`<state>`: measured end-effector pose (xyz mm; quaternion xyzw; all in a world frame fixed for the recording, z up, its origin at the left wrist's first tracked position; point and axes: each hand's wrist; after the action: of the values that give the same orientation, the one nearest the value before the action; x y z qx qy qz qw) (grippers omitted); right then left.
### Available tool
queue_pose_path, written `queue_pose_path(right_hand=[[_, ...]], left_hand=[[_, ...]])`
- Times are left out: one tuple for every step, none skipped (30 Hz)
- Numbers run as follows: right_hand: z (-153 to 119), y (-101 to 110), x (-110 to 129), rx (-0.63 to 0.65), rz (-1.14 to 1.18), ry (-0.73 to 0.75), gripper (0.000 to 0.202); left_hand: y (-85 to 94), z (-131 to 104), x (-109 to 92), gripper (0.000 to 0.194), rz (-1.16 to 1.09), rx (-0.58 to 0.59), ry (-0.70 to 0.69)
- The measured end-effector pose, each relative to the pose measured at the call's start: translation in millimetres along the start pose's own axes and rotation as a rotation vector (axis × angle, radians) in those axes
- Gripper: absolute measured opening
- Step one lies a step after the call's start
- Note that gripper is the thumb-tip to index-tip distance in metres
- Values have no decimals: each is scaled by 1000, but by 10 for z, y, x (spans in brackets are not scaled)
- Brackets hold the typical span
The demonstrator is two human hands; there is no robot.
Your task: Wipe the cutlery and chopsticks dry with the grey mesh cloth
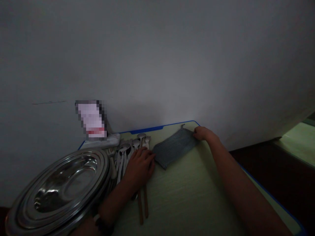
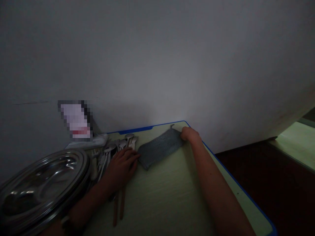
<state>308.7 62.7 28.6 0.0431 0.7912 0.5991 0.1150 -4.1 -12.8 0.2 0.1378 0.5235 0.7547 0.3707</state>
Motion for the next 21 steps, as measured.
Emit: queue_pose_path(right_hand=[[5,-5,4,-2,5,3,33],[8,-10,11,-4,11,7,35],[7,-13,19,-7,18,11,38],[3,-15,26,-9,24,16,41],[-3,-15,33,-10,31,22,43],[-12,-13,39,-11,36,30,46],[-21,-11,44,-11,41,37,48],[-30,-9,49,-10,45,45,49],[-38,-6,54,-8,51,54,49],[-44,-4,59,-5,57,63,48],[-49,-2,65,-3,64,71,47],[-52,-2,72,-3,71,80,46],[-54,-2,77,-6,78,88,45],[-54,-3,82,-11,83,95,44],[-54,-5,84,-15,87,100,43],[-53,-7,83,-18,90,102,42],[-53,-9,78,-18,93,103,41],[-53,-10,69,-17,94,102,39],[-55,-9,59,-17,94,98,38],[-59,-5,49,-20,90,93,37],[-66,2,43,-29,84,83,36]], left_hand=[[12,3,-5,27,1,-7,2],[29,8,-15,29,1,-14,-4],[49,14,-32,30,-2,-20,-19],[72,22,-57,32,-10,-21,-40],[95,30,-90,33,-24,-13,-70],[115,38,-129,33,-43,3,-99],[129,44,-171,31,-68,36,-116],[135,49,-212,30,-95,69,-131],[132,51,-248,30,-117,105,-138],[122,51,-278,32,-132,141,-144],[105,49,-300,32,-135,171,-147],[84,46,-313,30,-128,194,-147],[64,43,-320,26,-115,209,-147],[46,41,-323,21,-99,216,-147],[33,39,-323,18,-84,219,-146],[27,38,-324,18,-73,217,-146],[28,37,-326,19,-67,215,-146],[36,36,-332,20,-64,214,-146],[50,36,-341,20,-60,214,-142],[68,35,-353,20,-54,212,-137],[87,35,-367,19,-50,211,-132]])
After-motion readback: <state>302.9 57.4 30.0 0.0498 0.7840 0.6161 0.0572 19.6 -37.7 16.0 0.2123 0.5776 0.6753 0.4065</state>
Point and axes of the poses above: each hand's wrist, its own z-axis towards the middle knuckle, its own y-axis out of the back of the hand, x = y × z, and after that the axes turned 9 degrees about -z, right-handed
